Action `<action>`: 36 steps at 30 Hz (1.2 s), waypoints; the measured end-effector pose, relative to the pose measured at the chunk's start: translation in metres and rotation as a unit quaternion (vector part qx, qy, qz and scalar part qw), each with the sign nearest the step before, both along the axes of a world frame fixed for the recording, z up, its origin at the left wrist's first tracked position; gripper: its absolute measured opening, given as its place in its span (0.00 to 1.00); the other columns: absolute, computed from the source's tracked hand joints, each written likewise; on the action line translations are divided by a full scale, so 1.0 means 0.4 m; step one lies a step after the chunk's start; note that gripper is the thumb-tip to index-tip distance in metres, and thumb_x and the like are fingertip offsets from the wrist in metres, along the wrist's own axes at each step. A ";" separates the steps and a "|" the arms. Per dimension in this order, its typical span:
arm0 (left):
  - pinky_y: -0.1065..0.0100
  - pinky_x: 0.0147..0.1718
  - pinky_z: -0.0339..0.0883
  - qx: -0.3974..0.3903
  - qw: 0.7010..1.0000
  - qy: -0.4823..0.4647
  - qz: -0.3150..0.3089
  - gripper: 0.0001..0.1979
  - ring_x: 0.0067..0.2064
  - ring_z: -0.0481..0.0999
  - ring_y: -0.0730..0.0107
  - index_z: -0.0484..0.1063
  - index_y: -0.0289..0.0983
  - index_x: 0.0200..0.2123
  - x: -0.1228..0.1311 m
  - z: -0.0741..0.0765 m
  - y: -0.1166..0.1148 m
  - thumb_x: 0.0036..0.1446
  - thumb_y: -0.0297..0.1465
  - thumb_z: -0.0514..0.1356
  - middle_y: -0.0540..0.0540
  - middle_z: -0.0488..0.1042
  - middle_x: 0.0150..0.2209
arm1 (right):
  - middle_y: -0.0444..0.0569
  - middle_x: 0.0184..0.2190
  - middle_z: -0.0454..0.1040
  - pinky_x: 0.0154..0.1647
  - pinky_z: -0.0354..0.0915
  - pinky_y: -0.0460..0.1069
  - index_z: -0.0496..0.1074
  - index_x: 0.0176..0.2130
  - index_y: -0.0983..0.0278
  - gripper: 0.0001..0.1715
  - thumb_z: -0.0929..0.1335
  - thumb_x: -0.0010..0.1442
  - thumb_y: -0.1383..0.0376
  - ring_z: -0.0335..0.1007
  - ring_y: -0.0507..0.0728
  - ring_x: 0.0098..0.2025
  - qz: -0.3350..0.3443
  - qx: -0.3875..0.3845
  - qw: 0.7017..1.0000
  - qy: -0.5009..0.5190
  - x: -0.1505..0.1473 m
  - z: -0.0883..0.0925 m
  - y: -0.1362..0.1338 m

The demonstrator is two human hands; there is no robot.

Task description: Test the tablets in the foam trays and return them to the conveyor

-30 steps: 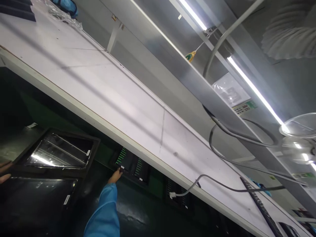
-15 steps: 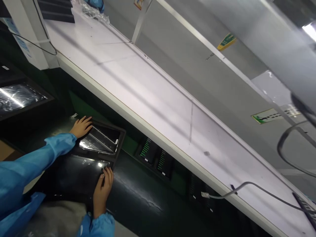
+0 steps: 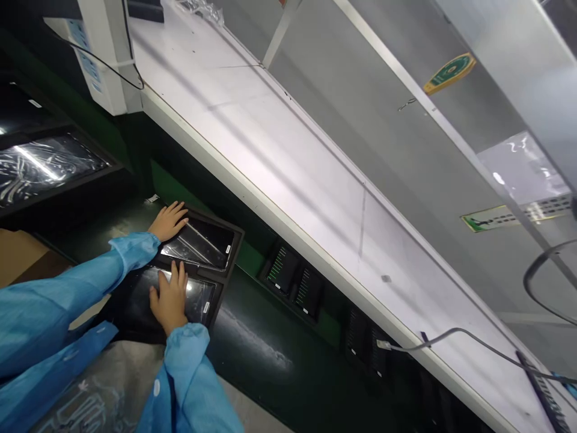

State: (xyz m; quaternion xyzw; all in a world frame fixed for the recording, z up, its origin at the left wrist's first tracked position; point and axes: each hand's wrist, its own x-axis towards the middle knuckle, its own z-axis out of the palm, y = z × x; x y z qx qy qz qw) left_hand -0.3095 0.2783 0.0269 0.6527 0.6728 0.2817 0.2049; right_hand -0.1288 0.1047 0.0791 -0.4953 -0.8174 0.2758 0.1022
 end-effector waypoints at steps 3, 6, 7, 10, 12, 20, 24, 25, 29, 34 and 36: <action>0.46 0.70 0.43 0.009 0.999 -0.018 0.030 0.32 0.74 0.46 0.52 0.61 0.35 0.67 -0.009 -0.010 -0.044 0.69 0.47 0.42 0.38 0.53 0.72 | 0.58 0.74 0.46 0.71 0.43 0.72 0.69 0.61 0.61 0.27 0.70 0.65 0.59 0.32 0.70 0.76 0.041 -0.006 0.998 -0.036 -0.047 -0.022 0.044; 0.49 0.69 0.46 0.011 0.997 -0.033 0.068 0.34 0.74 0.48 0.50 0.60 0.32 0.66 -0.023 -0.035 -0.104 0.68 0.48 0.41 0.34 0.56 0.71 | 0.58 0.74 0.46 0.72 0.40 0.72 0.69 0.60 0.63 0.26 0.70 0.65 0.59 0.31 0.69 0.77 0.039 -0.018 0.998 -0.041 -0.070 -0.035 0.060; 0.49 0.69 0.47 0.011 0.996 -0.038 0.079 0.34 0.73 0.49 0.50 0.60 0.31 0.66 -0.027 -0.044 -0.125 0.67 0.48 0.41 0.33 0.57 0.70 | 0.58 0.74 0.47 0.72 0.40 0.72 0.69 0.60 0.63 0.26 0.69 0.65 0.58 0.30 0.69 0.77 0.030 -0.023 0.999 -0.038 -0.073 -0.037 0.062; 0.49 0.69 0.48 0.012 0.994 -0.052 0.097 0.35 0.72 0.52 0.48 0.62 0.29 0.64 -0.035 -0.068 -0.171 0.67 0.48 0.40 0.30 0.59 0.68 | 0.56 0.75 0.46 0.71 0.39 0.73 0.69 0.59 0.62 0.25 0.70 0.65 0.57 0.29 0.69 0.77 0.008 -0.039 0.999 -0.032 -0.075 -0.039 0.065; 0.48 0.69 0.49 0.014 0.993 -0.059 0.099 0.35 0.71 0.54 0.47 0.62 0.29 0.63 -0.037 -0.075 -0.185 0.67 0.48 0.39 0.29 0.60 0.67 | 0.56 0.75 0.44 0.71 0.38 0.73 0.71 0.57 0.62 0.25 0.71 0.63 0.56 0.27 0.70 0.77 0.010 -0.046 0.998 -0.032 -0.073 -0.041 0.070; 0.46 0.69 0.50 0.022 0.993 -0.074 0.093 0.32 0.71 0.54 0.48 0.59 0.34 0.65 -0.028 -0.061 -0.288 0.68 0.48 0.42 0.33 0.58 0.69 | 0.57 0.73 0.52 0.72 0.47 0.67 0.67 0.63 0.62 0.27 0.67 0.67 0.60 0.38 0.65 0.76 -0.088 0.039 0.995 0.037 0.030 -0.070 0.078; 0.45 0.68 0.52 0.034 0.997 -0.055 0.045 0.30 0.71 0.55 0.49 0.56 0.37 0.68 -0.008 -0.096 -0.502 0.69 0.46 0.47 0.35 0.56 0.70 | 0.61 0.69 0.60 0.70 0.52 0.66 0.70 0.60 0.66 0.24 0.62 0.70 0.60 0.49 0.66 0.73 -0.169 0.111 0.979 0.037 0.159 -0.075 0.099; 0.45 0.68 0.53 0.038 0.998 -0.041 0.032 0.30 0.72 0.54 0.49 0.55 0.40 0.69 -0.004 -0.109 -0.560 0.69 0.45 0.48 0.37 0.56 0.71 | 0.61 0.69 0.59 0.70 0.53 0.67 0.71 0.60 0.65 0.25 0.61 0.70 0.59 0.49 0.67 0.73 -0.173 0.115 0.978 0.026 0.186 -0.074 0.108; 0.44 0.66 0.57 0.046 0.999 0.005 0.001 0.29 0.72 0.53 0.46 0.52 0.46 0.70 -0.009 -0.138 -0.721 0.69 0.43 0.50 0.41 0.54 0.72 | 0.52 0.74 0.49 0.70 0.45 0.73 0.71 0.62 0.55 0.25 0.60 0.72 0.53 0.34 0.71 0.76 -0.128 0.092 0.987 -0.040 0.234 -0.062 0.170; 0.43 0.66 0.56 0.057 0.993 0.071 -0.075 0.28 0.72 0.52 0.44 0.58 0.48 0.69 -0.038 -0.087 -0.726 0.68 0.43 0.53 0.42 0.51 0.73 | 0.50 0.75 0.44 0.69 0.35 0.77 0.68 0.64 0.52 0.28 0.61 0.70 0.48 0.27 0.72 0.76 -0.169 0.030 0.984 -0.044 0.222 -0.054 0.327; 0.44 0.66 0.54 0.082 0.983 0.098 -0.130 0.26 0.72 0.53 0.45 0.62 0.51 0.67 -0.038 -0.066 -0.706 0.67 0.43 0.54 0.44 0.51 0.73 | 0.56 0.75 0.43 0.67 0.39 0.78 0.65 0.66 0.56 0.33 0.59 0.70 0.45 0.27 0.74 0.76 -0.240 0.013 0.970 -0.021 0.230 -0.059 0.375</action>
